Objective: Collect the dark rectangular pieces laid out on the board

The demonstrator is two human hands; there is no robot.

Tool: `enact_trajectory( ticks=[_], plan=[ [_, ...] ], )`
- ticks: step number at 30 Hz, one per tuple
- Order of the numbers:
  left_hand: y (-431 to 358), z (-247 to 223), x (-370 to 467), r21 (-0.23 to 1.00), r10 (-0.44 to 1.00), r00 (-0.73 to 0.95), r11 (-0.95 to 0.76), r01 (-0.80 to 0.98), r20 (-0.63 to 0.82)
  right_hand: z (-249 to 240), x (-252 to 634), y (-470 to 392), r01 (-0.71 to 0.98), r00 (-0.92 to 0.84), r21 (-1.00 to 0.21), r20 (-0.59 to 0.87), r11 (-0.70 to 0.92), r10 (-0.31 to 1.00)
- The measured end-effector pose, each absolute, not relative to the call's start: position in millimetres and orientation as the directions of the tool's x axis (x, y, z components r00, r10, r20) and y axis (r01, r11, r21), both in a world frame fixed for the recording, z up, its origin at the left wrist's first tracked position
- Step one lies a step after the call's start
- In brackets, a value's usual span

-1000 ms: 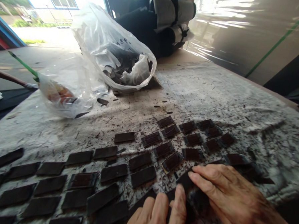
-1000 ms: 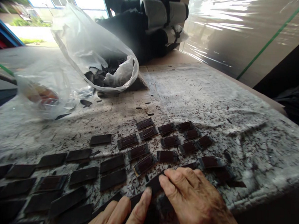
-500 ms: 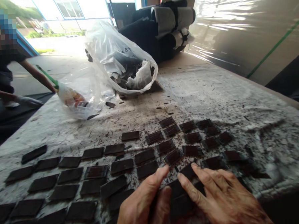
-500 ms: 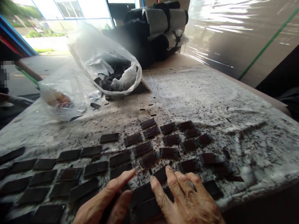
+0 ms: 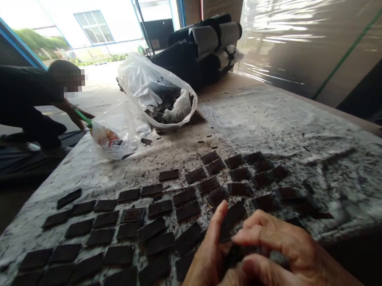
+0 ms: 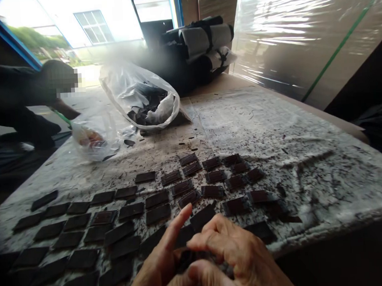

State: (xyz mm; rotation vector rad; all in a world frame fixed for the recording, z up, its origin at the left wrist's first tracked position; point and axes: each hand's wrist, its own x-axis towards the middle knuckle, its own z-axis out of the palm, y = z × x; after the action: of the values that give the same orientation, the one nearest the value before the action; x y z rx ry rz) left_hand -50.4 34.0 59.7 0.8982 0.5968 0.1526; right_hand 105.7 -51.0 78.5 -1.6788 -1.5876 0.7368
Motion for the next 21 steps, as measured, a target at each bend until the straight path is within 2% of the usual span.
enact_trajectory(
  ticks=[2, 4, 6, 9, 11, 16, 18, 21],
  plan=[
    [32, 47, -46, 0.841, 0.374, 0.865, 0.534, 0.093, -0.334, 83, 105, -49, 0.491, 0.117, -0.865, -0.048, -0.100, 0.992],
    [32, 40, -46, 0.907, 0.396, 0.882, 0.415, 0.076, -0.255, 85, 107, -48, 0.363, 0.166, -0.894, -0.216, -0.263, 0.962],
    [32, 42, -47, 0.928, 0.416, 0.871, 0.357, 0.109, -0.262, 85, 110, -49, 0.184, 0.183, -0.893, -0.380, -0.412, 0.907],
    [32, 51, -47, 0.915, 0.421, 0.852, 0.376, 0.148, -0.311, 80, 116, -53, -0.129, 0.125, -0.855, -0.517, -0.503, 0.847],
    [31, 52, -43, 0.916, 0.406, 0.855, 0.363, 0.172, -0.322, 74, 118, -57, -0.246, 0.090, -0.810, -0.565, -0.532, 0.820],
    [25, 46, -27, 0.918, 0.353, 0.899, 0.379, 0.117, -0.260, 65, 125, -66, -0.245, 0.039, -0.776, -0.607, -0.582, 0.793],
    [24, 53, -23, 0.924, 0.353, 0.904, 0.368, 0.103, -0.241, 65, 127, -68, -0.303, 0.036, -0.764, -0.607, -0.570, 0.794],
    [23, 69, -20, 0.949, 0.391, 0.880, 0.264, 0.174, -0.270, 66, 129, -68, -0.381, 0.028, -0.774, -0.557, -0.506, 0.830]
  ],
)
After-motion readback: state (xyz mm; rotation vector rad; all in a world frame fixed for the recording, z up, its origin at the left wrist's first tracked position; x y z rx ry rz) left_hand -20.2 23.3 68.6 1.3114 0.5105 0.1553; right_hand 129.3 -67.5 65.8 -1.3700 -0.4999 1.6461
